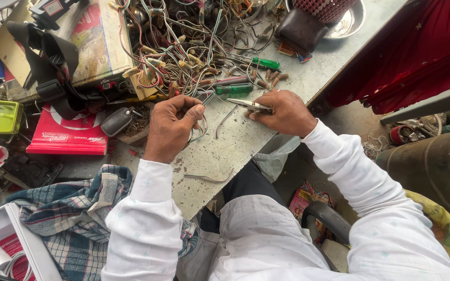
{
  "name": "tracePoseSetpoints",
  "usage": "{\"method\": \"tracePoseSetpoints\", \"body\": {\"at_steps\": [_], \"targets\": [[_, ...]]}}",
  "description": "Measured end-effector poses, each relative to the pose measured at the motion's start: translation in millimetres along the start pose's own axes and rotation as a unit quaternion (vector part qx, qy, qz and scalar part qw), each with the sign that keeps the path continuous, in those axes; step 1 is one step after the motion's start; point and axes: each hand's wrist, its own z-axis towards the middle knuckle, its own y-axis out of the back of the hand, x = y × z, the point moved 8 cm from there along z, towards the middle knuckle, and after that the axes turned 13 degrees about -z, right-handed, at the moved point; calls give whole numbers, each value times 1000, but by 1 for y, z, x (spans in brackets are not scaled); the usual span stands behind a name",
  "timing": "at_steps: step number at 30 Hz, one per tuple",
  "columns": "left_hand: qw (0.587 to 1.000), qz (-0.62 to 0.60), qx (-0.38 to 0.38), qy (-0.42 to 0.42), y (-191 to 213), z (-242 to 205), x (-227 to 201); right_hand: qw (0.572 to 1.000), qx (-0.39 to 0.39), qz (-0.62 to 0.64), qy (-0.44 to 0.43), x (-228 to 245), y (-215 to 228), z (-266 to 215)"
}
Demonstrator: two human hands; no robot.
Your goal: The person uses pliers to strip insulation from multiple small wires. They repeatedly pick up wires from a tangled pile, strip the ends, and place the processed wires on the table.
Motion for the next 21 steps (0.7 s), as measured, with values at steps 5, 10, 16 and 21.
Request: {"method": "tracePoseSetpoints", "body": {"at_steps": [5,10,16,21], "targets": [[1000,-28,5,-6,2,0,1,989,-19,43,-140,-50,12,1],[998,-65,24,-6,-1,3,4,972,-29,63,-225,-93,22,0],[998,-60,20,11,0,4,9,974,-47,122,-183,-91,19,-1],[999,-42,15,10,0,3,10,971,4,69,-230,-94,2,3]]}}
